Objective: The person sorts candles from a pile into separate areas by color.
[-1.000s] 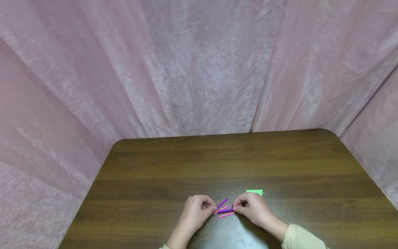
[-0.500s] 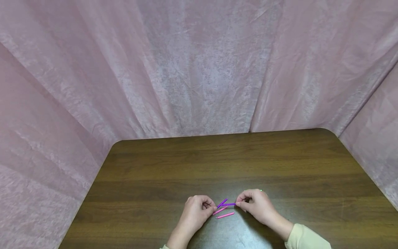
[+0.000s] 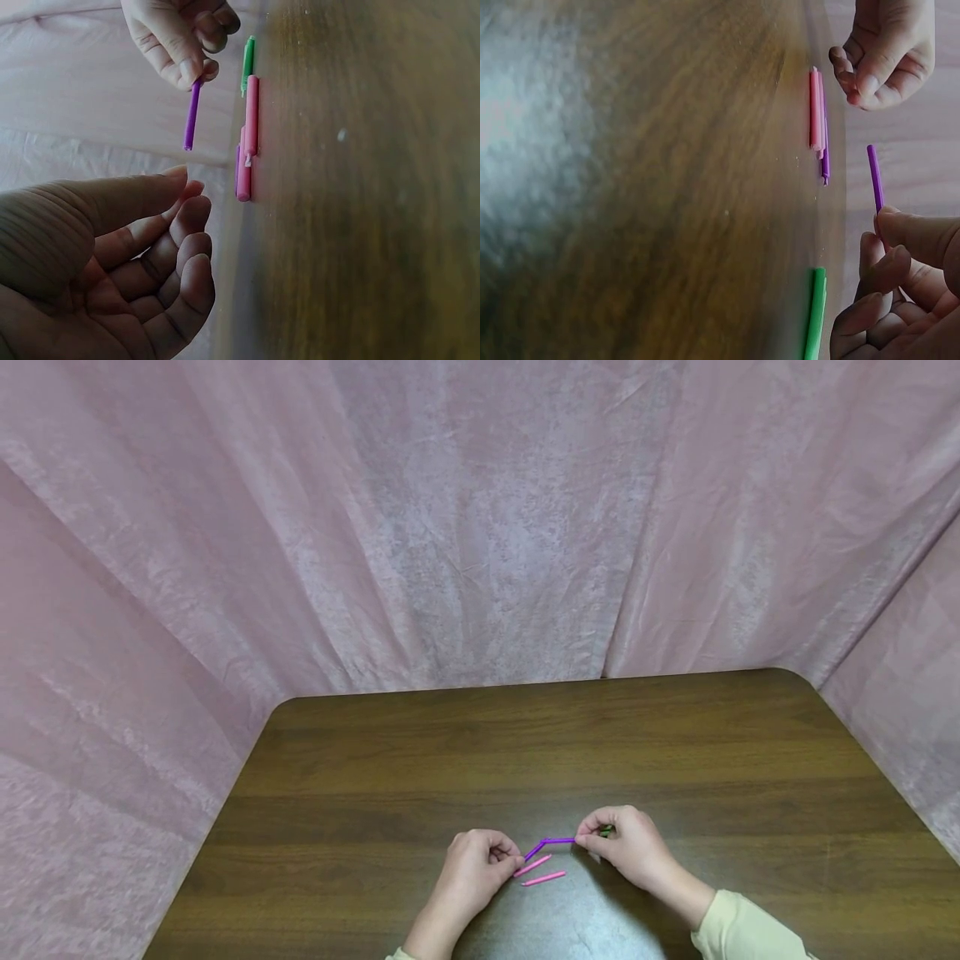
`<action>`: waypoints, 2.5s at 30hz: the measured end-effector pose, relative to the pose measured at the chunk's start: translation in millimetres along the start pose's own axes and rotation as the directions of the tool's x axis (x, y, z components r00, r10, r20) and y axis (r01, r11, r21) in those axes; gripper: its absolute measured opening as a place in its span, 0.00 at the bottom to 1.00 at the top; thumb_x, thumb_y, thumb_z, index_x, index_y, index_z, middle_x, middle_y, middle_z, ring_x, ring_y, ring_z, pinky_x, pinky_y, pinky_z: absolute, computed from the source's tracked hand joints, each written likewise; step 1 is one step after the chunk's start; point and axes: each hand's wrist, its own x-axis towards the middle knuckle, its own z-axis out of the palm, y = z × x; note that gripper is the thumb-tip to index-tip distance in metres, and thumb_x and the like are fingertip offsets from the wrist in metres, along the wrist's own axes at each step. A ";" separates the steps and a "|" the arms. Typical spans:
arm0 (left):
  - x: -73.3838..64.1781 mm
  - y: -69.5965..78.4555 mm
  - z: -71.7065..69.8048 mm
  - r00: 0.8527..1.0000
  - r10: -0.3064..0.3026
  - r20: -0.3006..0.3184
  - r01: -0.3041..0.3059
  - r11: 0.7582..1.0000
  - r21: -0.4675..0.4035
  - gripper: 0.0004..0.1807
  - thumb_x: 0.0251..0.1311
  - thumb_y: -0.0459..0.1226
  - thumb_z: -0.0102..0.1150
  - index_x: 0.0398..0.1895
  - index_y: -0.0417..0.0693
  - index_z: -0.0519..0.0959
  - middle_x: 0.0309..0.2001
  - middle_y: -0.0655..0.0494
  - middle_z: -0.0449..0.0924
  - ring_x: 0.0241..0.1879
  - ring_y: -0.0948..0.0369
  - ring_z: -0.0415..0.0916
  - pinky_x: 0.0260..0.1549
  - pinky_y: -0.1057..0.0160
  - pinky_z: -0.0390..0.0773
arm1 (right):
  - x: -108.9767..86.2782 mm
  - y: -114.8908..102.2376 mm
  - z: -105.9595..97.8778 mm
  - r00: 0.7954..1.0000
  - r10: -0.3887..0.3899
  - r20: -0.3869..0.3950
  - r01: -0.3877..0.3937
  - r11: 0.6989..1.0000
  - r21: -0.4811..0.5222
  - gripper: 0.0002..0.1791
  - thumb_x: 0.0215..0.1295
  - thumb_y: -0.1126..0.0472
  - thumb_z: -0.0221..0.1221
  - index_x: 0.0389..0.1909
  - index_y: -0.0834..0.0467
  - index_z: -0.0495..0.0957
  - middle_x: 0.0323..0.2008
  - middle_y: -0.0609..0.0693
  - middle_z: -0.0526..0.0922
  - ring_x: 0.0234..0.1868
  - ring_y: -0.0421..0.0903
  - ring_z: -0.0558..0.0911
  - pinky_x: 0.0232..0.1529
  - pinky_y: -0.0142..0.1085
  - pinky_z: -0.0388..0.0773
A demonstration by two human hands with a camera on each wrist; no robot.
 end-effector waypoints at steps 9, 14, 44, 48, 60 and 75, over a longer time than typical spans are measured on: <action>0.1 0.5 0.7 1.000 0.009 -0.011 -0.009 1.000 0.001 0.05 0.50 0.32 0.71 0.23 0.49 0.84 0.19 0.67 0.77 0.18 0.74 0.68 0.21 0.72 0.70 | 4.6 1.3 -1.5 1.000 0.005 -0.016 -0.005 1.000 -0.027 0.03 0.55 0.63 0.68 0.26 0.53 0.84 0.21 0.42 0.80 0.13 0.33 0.65 0.20 0.31 0.67; -0.3 1.6 0.7 1.000 0.010 -0.006 -0.010 1.000 0.005 0.05 0.49 0.31 0.71 0.22 0.48 0.84 0.18 0.66 0.77 0.18 0.74 0.68 0.20 0.72 0.70 | 8.0 1.1 -2.0 1.000 0.011 -0.015 -0.012 1.000 -0.023 0.02 0.56 0.62 0.68 0.27 0.53 0.84 0.21 0.43 0.80 0.12 0.33 0.64 0.15 0.30 0.65; -0.4 5.6 4.7 1.000 0.018 -0.011 -0.017 1.000 0.022 0.04 0.48 0.31 0.71 0.23 0.48 0.85 0.18 0.67 0.77 0.19 0.76 0.67 0.21 0.73 0.70 | 33.3 -3.0 -2.4 0.999 0.006 -0.044 -0.011 0.994 -0.112 0.04 0.55 0.62 0.69 0.25 0.51 0.85 0.25 0.40 0.84 0.29 0.37 0.76 0.36 0.36 0.72; -0.4 5.6 5.6 1.000 0.021 -0.008 -0.020 1.000 0.022 0.03 0.48 0.32 0.71 0.23 0.48 0.85 0.18 0.67 0.77 0.19 0.76 0.67 0.21 0.73 0.70 | 35.5 -3.2 -1.5 0.999 -0.005 -0.041 0.000 0.993 -0.116 0.04 0.55 0.62 0.69 0.24 0.51 0.85 0.25 0.40 0.84 0.28 0.37 0.76 0.36 0.35 0.71; -1.5 4.8 6.7 1.000 0.021 -0.005 -0.021 1.000 0.014 0.04 0.48 0.31 0.71 0.23 0.47 0.85 0.19 0.67 0.77 0.19 0.76 0.67 0.21 0.73 0.70 | 44.2 -2.0 1.3 0.999 -0.006 -0.037 0.000 0.986 -0.169 0.06 0.56 0.62 0.68 0.22 0.50 0.85 0.26 0.39 0.85 0.35 0.40 0.80 0.44 0.44 0.74; -1.3 1.7 6.7 1.000 0.010 -0.001 -0.010 1.000 0.003 0.04 0.48 0.31 0.72 0.23 0.47 0.85 0.19 0.69 0.75 0.19 0.76 0.67 0.21 0.73 0.70 | 50.2 0.7 3.7 1.000 -0.007 -0.024 0.002 0.979 -0.205 0.07 0.55 0.62 0.69 0.21 0.49 0.84 0.25 0.38 0.84 0.34 0.41 0.80 0.43 0.45 0.74</action>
